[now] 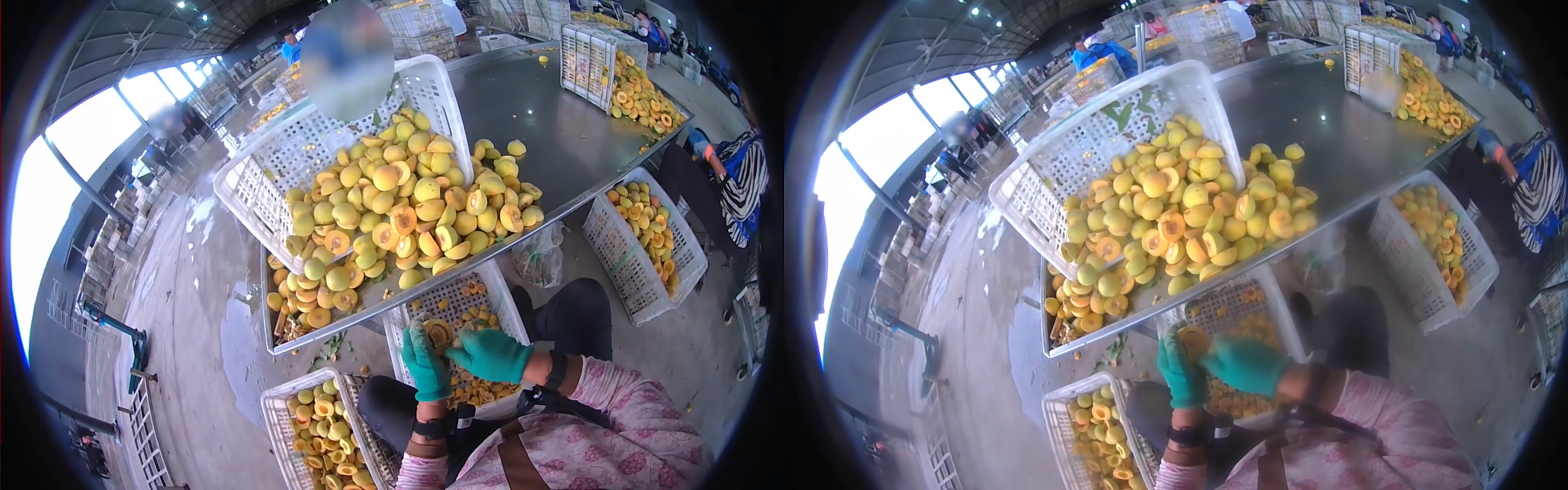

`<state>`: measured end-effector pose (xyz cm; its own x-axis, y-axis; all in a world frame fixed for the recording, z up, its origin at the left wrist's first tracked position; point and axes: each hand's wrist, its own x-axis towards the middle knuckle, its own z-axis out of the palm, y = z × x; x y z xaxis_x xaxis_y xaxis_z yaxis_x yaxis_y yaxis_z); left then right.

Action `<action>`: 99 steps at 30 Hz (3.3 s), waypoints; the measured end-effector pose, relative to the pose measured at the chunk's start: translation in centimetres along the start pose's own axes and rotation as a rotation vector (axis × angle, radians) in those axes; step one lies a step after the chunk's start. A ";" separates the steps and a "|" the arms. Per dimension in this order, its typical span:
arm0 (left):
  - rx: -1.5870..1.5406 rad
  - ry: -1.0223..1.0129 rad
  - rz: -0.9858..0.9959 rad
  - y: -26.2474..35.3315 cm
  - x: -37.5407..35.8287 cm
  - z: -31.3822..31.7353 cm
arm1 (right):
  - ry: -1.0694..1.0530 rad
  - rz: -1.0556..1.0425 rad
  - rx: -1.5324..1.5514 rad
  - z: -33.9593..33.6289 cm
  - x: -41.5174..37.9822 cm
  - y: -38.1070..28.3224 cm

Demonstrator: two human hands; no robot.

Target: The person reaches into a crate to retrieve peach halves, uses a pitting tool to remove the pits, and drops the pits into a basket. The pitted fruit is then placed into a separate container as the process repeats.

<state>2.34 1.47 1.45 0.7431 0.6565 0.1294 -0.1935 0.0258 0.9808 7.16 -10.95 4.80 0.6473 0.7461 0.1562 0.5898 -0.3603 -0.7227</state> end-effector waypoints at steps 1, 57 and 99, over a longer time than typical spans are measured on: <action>-0.016 0.016 -0.014 -0.6 0.1 -0.2 | -0.040 0.015 0.009 -0.2 0.0 0.0; 1.130 -0.229 0.078 5.9 4.5 -29.6 | 0.303 0.187 0.154 -17.2 11.7 13.8; 0.763 0.128 -0.035 6.2 41.8 -14.0 | 0.438 0.267 -0.214 -23.3 36.6 16.1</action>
<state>23.20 39.63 10.90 0.6515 0.7484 0.1243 0.3581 -0.4479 0.8192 51.54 -2.50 14.57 0.9009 0.3274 0.2850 0.4335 -0.6447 -0.6297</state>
